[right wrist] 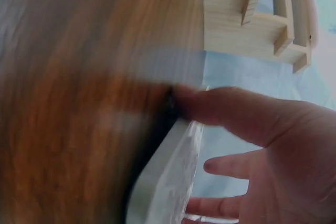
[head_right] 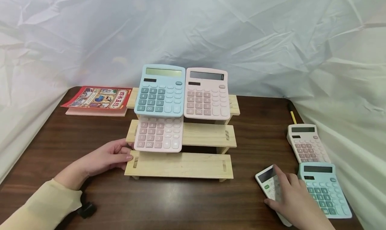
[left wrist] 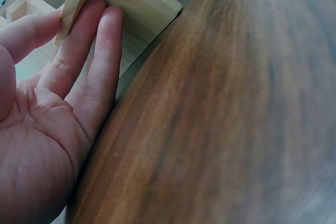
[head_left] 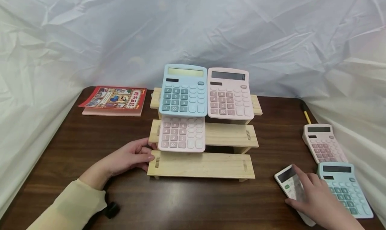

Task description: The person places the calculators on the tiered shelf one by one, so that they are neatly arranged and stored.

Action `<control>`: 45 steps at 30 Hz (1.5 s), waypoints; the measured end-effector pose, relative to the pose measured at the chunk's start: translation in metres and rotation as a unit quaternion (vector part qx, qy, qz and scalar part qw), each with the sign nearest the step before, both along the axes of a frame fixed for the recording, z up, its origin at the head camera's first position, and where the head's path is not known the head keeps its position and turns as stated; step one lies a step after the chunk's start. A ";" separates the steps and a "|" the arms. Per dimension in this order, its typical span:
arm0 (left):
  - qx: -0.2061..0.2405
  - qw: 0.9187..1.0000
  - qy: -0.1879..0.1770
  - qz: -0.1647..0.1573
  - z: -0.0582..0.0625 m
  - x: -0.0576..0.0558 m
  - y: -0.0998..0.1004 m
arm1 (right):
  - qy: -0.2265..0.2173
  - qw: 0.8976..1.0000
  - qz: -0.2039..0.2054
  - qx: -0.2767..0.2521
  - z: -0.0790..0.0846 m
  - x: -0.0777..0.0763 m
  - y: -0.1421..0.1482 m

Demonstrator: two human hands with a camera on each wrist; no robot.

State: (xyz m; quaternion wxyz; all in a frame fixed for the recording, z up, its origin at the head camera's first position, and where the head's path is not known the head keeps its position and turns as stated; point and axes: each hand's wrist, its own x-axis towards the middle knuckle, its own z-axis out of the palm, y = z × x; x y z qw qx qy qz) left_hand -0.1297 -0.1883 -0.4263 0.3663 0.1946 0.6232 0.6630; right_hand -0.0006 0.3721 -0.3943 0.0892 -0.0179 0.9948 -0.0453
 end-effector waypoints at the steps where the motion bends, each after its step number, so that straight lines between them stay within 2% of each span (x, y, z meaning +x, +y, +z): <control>1: -0.001 1.000 0.001 0.001 0.000 0.000 -0.001 | 0.002 1.000 0.002 0.000 0.000 0.000 0.000; 7: -0.008 1.000 -0.002 0.005 0.001 0.002 -0.005 | -0.013 1.000 -0.001 -0.005 0.001 -0.009 -0.011; 10: -0.005 1.000 -0.001 0.004 0.002 0.001 -0.005 | 0.001 1.000 0.003 -0.029 0.006 -0.013 -0.019; 13: 0.001 1.000 0.004 0.002 0.002 -0.001 -0.004 | 0.058 0.996 0.029 -0.057 0.017 -0.017 -0.029; 17: 0.007 1.000 0.001 -0.001 0.001 -0.001 -0.003 | 0.145 0.984 0.070 -0.079 0.040 -0.024 -0.050; 21: 0.009 1.000 0.002 0.003 0.000 -0.001 -0.003 | 0.194 0.971 0.100 -0.101 0.065 -0.030 -0.074; 26: 0.007 1.000 0.000 0.003 0.000 0.000 0.000 | 0.208 0.964 0.127 -0.111 0.081 -0.038 -0.101; 35: 0.000 1.000 -0.001 0.009 0.001 0.002 0.002 | 0.231 0.954 0.173 -0.085 0.091 -0.049 -0.126; 39: -0.007 1.000 -0.001 0.016 0.003 0.003 0.003 | 0.236 0.953 0.175 -0.071 0.095 -0.054 -0.135; 45: 0.002 1.000 -0.002 0.007 0.001 0.002 0.002 | 0.229 0.955 0.176 -0.063 0.093 -0.060 -0.143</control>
